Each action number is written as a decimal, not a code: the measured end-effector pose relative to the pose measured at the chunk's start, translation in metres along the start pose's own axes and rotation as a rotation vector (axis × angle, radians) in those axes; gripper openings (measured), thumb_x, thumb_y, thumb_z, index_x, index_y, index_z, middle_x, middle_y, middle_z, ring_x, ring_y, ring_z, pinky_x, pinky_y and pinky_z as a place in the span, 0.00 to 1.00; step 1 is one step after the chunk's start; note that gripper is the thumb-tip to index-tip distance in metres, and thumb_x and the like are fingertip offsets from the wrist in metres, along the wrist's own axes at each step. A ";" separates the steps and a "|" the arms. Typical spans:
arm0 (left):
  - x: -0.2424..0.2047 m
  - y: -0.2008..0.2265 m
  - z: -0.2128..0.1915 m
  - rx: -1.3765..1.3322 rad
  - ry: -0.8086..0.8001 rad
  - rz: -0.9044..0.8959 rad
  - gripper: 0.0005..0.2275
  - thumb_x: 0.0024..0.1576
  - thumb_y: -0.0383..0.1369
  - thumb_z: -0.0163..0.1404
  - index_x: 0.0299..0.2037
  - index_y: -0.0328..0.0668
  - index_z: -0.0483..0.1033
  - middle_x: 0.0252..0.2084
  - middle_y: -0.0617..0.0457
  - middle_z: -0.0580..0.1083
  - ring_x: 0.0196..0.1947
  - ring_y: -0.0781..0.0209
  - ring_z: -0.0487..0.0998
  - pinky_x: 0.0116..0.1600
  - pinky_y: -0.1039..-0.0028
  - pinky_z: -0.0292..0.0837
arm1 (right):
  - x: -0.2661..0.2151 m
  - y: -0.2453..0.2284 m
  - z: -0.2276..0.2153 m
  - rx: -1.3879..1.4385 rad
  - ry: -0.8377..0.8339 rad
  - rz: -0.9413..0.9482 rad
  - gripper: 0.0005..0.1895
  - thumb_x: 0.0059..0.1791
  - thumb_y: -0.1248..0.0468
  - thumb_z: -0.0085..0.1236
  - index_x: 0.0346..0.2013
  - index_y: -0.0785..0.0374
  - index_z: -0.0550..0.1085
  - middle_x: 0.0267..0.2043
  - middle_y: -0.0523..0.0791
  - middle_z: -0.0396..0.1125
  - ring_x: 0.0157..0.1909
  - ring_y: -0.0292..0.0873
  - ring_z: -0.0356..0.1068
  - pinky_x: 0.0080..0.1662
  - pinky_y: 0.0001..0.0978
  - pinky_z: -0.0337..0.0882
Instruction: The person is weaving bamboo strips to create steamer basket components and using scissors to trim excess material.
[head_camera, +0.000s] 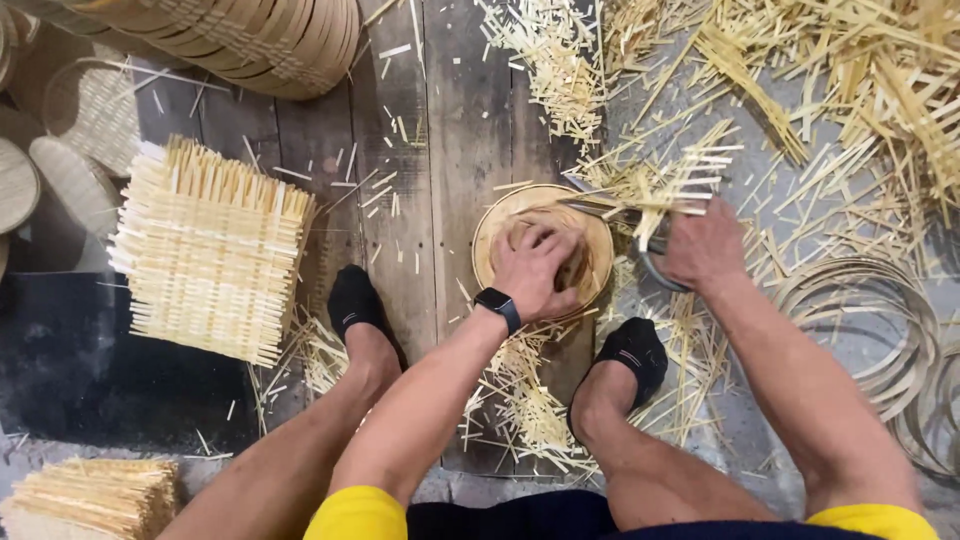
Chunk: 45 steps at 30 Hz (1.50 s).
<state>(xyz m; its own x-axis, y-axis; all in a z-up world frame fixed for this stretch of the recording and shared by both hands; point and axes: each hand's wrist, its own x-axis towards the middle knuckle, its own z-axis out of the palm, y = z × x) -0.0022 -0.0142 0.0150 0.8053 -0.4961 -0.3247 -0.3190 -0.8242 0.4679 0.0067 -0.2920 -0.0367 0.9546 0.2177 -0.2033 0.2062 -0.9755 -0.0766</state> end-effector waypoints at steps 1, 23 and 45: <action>-0.001 -0.001 0.001 -0.001 0.000 -0.004 0.42 0.41 0.50 0.63 0.68 0.52 0.59 0.64 0.50 0.70 0.67 0.45 0.63 0.65 0.29 0.43 | 0.004 -0.004 0.000 0.001 -0.002 -0.004 0.30 0.36 0.46 0.66 0.44 0.64 0.77 0.39 0.53 0.73 0.41 0.52 0.74 0.44 0.45 0.75; 0.101 -0.075 0.046 -0.451 0.071 -0.443 0.16 0.50 0.50 0.61 0.41 0.52 0.87 0.49 0.44 0.76 0.53 0.47 0.74 0.63 0.52 0.61 | -0.026 -0.052 0.052 1.263 -0.258 0.536 0.14 0.47 0.59 0.69 0.40 0.68 0.81 0.31 0.43 0.74 0.30 0.33 0.68 0.35 0.27 0.70; -0.022 -0.119 0.051 -0.706 0.162 -0.808 0.14 0.54 0.39 0.62 0.41 0.35 0.86 0.33 0.45 0.84 0.29 0.61 0.79 0.37 0.69 0.75 | -0.070 -0.086 0.049 1.644 -0.283 0.856 0.11 0.52 0.64 0.58 0.38 0.72 0.79 0.34 0.47 0.75 0.32 0.44 0.75 0.36 0.35 0.77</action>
<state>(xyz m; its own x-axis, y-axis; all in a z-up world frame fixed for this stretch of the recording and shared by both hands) -0.0069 0.0808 -0.0755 0.7212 0.2076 -0.6609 0.6531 -0.5218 0.5488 -0.0880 -0.2216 -0.0637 0.5793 -0.0841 -0.8108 -0.7962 0.1545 -0.5849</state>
